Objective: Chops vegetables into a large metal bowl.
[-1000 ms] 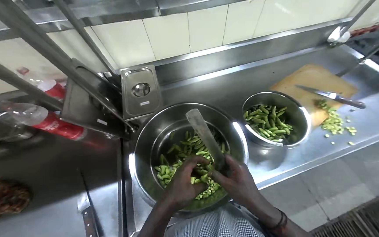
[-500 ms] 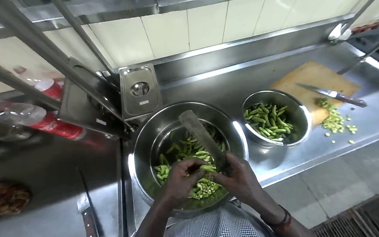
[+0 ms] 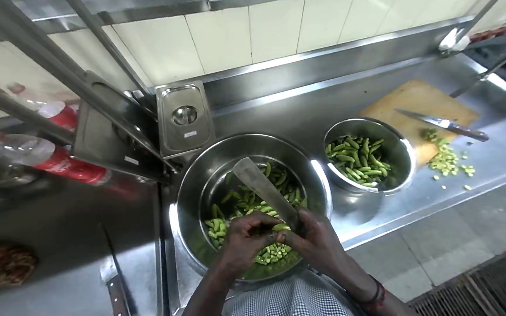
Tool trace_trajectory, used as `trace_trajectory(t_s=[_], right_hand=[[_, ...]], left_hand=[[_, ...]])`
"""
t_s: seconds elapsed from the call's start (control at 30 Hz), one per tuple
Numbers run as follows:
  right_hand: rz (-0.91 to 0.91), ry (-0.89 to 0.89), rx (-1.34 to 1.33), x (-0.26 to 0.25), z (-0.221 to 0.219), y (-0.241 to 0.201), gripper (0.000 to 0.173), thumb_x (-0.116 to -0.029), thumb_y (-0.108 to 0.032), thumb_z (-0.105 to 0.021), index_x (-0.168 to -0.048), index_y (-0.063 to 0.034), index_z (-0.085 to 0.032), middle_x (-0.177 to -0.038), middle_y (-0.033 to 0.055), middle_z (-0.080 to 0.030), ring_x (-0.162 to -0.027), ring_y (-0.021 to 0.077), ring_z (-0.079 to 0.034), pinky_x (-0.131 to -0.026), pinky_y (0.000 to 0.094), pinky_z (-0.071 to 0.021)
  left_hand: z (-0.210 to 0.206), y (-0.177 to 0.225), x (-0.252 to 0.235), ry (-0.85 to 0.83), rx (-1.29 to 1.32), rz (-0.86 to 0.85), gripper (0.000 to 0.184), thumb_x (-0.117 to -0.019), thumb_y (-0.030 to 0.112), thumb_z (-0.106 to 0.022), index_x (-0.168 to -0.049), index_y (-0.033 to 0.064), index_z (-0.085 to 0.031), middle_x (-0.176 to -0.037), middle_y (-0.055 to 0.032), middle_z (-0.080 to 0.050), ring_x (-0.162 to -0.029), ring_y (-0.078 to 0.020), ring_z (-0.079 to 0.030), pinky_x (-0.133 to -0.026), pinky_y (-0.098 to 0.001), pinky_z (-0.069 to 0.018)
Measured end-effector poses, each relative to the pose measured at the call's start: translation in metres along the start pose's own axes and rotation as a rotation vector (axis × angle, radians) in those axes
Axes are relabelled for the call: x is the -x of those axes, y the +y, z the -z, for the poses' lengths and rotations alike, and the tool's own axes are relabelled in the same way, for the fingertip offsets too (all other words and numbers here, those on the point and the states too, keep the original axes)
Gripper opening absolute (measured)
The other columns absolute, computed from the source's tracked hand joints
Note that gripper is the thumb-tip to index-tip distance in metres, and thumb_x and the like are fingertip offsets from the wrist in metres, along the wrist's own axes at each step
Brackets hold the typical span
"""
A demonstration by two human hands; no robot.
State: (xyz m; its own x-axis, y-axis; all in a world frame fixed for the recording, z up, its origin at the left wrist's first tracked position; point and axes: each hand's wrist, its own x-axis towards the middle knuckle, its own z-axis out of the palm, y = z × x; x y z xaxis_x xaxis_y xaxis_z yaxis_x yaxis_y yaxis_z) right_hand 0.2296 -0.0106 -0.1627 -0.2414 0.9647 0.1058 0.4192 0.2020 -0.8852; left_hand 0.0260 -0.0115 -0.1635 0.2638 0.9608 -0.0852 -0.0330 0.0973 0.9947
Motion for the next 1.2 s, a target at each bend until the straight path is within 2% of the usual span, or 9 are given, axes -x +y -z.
trace_trajectory(t_s=[0.2,0.37,0.5,0.53,0.6,0.67,0.73,0.87,1.2], right_hand=[[0.046,-0.008,0.028,0.0,-0.001,0.002,0.037,-0.0933,-0.054,-0.068,-0.089,-0.0171,-0.063,-0.065,-0.007,-0.054,-0.055,0.0052,-0.053,-0.05,0.0261,-0.048],[0.076,-0.05,-0.019,0.003,-0.004,0.003,0.049,-0.0984,-0.063,-0.054,-0.083,-0.0163,-0.061,-0.059,-0.0063,-0.047,-0.049,0.0056,-0.046,-0.045,0.0261,-0.0417],[0.094,-0.005,-0.049,0.001,0.002,0.007,0.057,-0.1036,-0.065,-0.036,-0.084,-0.0169,-0.061,-0.063,-0.0047,-0.048,-0.052,0.0073,-0.048,-0.046,0.028,-0.0437],[0.091,0.005,-0.031,0.0,0.003,0.007,0.053,-0.1056,-0.06,-0.038,-0.085,-0.017,-0.061,-0.064,-0.0046,-0.049,-0.053,0.0074,-0.049,-0.047,0.028,-0.0442],[0.08,0.01,0.03,0.0,0.004,0.006,0.034,-0.1015,-0.048,-0.057,-0.091,-0.0161,-0.064,-0.07,-0.0051,-0.056,-0.059,0.0074,-0.055,-0.053,0.0288,-0.0506],[0.05,-0.011,0.068,0.001,0.002,0.004,0.035,-0.0906,-0.049,-0.072,-0.098,-0.0165,-0.064,-0.077,-0.0059,-0.06,-0.065,0.0063,-0.059,-0.059,0.029,-0.0544],[0.039,-0.019,0.08,0.002,0.0,0.002,0.04,-0.0848,-0.051,-0.077,-0.1,-0.0165,-0.065,-0.079,-0.006,-0.062,-0.068,0.0053,-0.061,-0.061,0.0286,-0.0557],[0.039,-0.012,0.1,0.002,-0.003,0.0,0.038,-0.0851,-0.052,-0.077,-0.094,-0.0169,-0.064,-0.073,-0.0071,-0.06,-0.063,0.0042,-0.058,-0.058,0.0261,-0.0535],[0.079,-0.053,0.112,0.004,-0.005,0.004,0.05,-0.0954,-0.065,-0.057,-0.084,-0.0169,-0.063,-0.061,-0.0066,-0.051,-0.052,0.0059,-0.05,-0.048,0.0287,-0.0462]], left_hand=[[-0.002,0.001,0.001,-0.023,0.038,0.015,0.019,-0.0851,-0.001,-0.077,-0.103,0.0061,-0.076,-0.097,-0.0098,-0.073,-0.082,-0.018,-0.069,-0.076,-0.0306,-0.0609],[-0.009,0.004,0.002,0.143,0.087,0.028,0.021,-0.0838,-0.005,-0.075,-0.1,0.0076,-0.074,-0.091,-0.0084,-0.072,-0.079,-0.016,-0.069,-0.074,-0.0309,-0.06],[-0.002,0.0,0.0,0.129,0.304,0.031,0.024,-0.0909,-0.003,-0.066,-0.112,0.0074,-0.07,-0.101,-0.0143,-0.068,-0.081,-0.0226,-0.068,-0.076,-0.0387,-0.0617],[0.0,0.0,0.0,0.125,0.348,0.041,0.024,-0.0912,-0.002,-0.066,-0.113,0.0072,-0.071,-0.101,-0.0153,-0.068,-0.081,-0.0232,-0.069,-0.076,-0.0398,-0.0616],[0.001,0.001,0.0,0.128,0.391,0.077,0.024,-0.0909,-0.002,-0.066,-0.112,0.0067,-0.071,-0.102,-0.0165,-0.068,-0.084,-0.0236,-0.068,-0.078,-0.0403,-0.0607],[0.0,0.001,-0.001,0.133,0.396,0.083,0.023,-0.0908,-0.001,-0.066,-0.112,0.0063,-0.07,-0.103,-0.0165,-0.068,-0.085,-0.0232,-0.068,-0.079,-0.0398,-0.0604],[-0.002,0.0,-0.002,0.137,0.405,0.088,0.024,-0.0897,-0.003,-0.066,-0.112,0.0054,-0.07,-0.102,-0.0162,-0.068,-0.085,-0.0224,-0.068,-0.079,-0.039,-0.0604],[-0.006,0.001,-0.001,0.109,0.424,0.126,0.024,-0.0881,-0.005,-0.067,-0.11,0.005,-0.07,-0.102,-0.0139,-0.068,-0.087,-0.02,-0.067,-0.081,-0.0375,-0.0591],[-0.01,0.002,0.001,0.126,0.637,0.184,0.025,-0.0901,-0.009,-0.061,-0.109,0.0041,-0.069,-0.102,-0.0158,-0.071,-0.085,-0.0201,-0.07,-0.08,-0.0375,-0.0604]])
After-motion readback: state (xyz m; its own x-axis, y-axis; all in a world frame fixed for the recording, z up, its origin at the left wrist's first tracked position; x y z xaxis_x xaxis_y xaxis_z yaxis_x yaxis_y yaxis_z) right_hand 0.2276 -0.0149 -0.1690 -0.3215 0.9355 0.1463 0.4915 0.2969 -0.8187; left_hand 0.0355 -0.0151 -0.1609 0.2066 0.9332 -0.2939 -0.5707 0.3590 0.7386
